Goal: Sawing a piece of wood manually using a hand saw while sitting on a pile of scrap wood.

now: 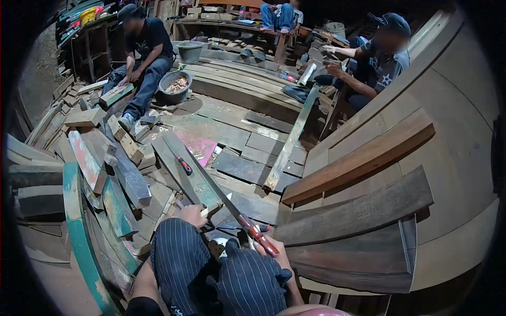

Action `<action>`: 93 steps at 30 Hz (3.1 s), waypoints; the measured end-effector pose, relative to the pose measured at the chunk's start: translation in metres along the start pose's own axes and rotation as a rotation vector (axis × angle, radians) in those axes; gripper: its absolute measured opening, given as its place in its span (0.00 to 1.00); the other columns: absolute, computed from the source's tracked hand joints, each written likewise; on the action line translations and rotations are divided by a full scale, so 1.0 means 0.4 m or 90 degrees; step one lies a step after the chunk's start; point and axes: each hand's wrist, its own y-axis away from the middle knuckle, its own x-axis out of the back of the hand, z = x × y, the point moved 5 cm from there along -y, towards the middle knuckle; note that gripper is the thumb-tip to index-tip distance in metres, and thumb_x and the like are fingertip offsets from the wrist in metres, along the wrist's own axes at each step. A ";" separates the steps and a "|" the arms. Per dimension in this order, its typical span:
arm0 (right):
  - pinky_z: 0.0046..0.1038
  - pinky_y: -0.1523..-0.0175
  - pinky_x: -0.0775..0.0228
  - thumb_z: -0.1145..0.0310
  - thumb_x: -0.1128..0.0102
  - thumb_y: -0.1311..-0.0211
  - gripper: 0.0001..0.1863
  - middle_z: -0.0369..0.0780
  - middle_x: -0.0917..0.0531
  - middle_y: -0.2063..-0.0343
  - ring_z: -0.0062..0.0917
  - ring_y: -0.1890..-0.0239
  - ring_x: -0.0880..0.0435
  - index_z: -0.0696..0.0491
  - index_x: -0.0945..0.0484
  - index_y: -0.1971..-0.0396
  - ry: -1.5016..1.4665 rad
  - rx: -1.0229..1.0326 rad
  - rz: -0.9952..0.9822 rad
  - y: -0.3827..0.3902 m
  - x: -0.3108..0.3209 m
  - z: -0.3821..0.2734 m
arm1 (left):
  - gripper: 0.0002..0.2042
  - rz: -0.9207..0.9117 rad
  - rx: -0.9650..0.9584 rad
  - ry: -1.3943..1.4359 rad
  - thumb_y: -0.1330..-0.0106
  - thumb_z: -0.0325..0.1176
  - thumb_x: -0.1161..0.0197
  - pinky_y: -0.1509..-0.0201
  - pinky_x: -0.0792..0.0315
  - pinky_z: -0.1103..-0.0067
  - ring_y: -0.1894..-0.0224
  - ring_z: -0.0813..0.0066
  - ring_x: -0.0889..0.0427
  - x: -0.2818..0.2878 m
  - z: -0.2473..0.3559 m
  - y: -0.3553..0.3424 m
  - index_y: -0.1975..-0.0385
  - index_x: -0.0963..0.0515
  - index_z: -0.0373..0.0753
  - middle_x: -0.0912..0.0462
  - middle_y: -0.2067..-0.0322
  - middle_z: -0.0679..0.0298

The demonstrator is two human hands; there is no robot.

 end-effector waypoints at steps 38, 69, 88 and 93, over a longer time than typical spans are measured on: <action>0.21 0.74 0.41 0.68 0.39 0.39 0.10 0.33 0.28 0.83 0.13 0.79 0.35 0.60 0.24 0.68 0.011 -0.025 0.006 0.009 -0.007 -0.007 | 0.15 0.017 -0.015 0.011 0.56 0.39 0.33 0.60 0.25 0.60 0.67 0.49 0.18 -0.019 -0.029 -0.003 0.70 0.20 0.37 0.18 0.73 0.47; 0.20 0.74 0.39 0.70 0.39 0.39 0.09 0.34 0.27 0.83 0.13 0.79 0.34 0.61 0.24 0.66 0.039 -0.003 0.017 0.018 -0.004 -0.030 | 0.16 0.013 -0.030 -0.015 0.57 0.39 0.33 0.60 0.24 0.60 0.67 0.50 0.18 0.000 0.012 0.004 0.71 0.21 0.35 0.18 0.72 0.49; 0.20 0.68 0.38 0.67 0.41 0.38 0.14 0.36 0.25 0.77 0.16 0.74 0.33 0.60 0.24 0.56 0.025 -0.104 -0.022 0.011 -0.016 -0.051 | 0.15 -0.023 0.017 0.010 0.56 0.36 0.35 0.57 0.25 0.60 0.64 0.49 0.18 0.002 -0.008 0.002 0.70 0.21 0.34 0.18 0.71 0.47; 0.21 0.74 0.42 0.69 0.40 0.38 0.09 0.33 0.28 0.83 0.13 0.79 0.36 0.61 0.25 0.67 0.016 -0.028 0.017 0.008 -0.017 -0.037 | 0.14 0.002 -0.025 0.017 0.55 0.36 0.37 0.59 0.26 0.58 0.66 0.45 0.19 0.008 0.005 0.008 0.70 0.22 0.33 0.19 0.72 0.44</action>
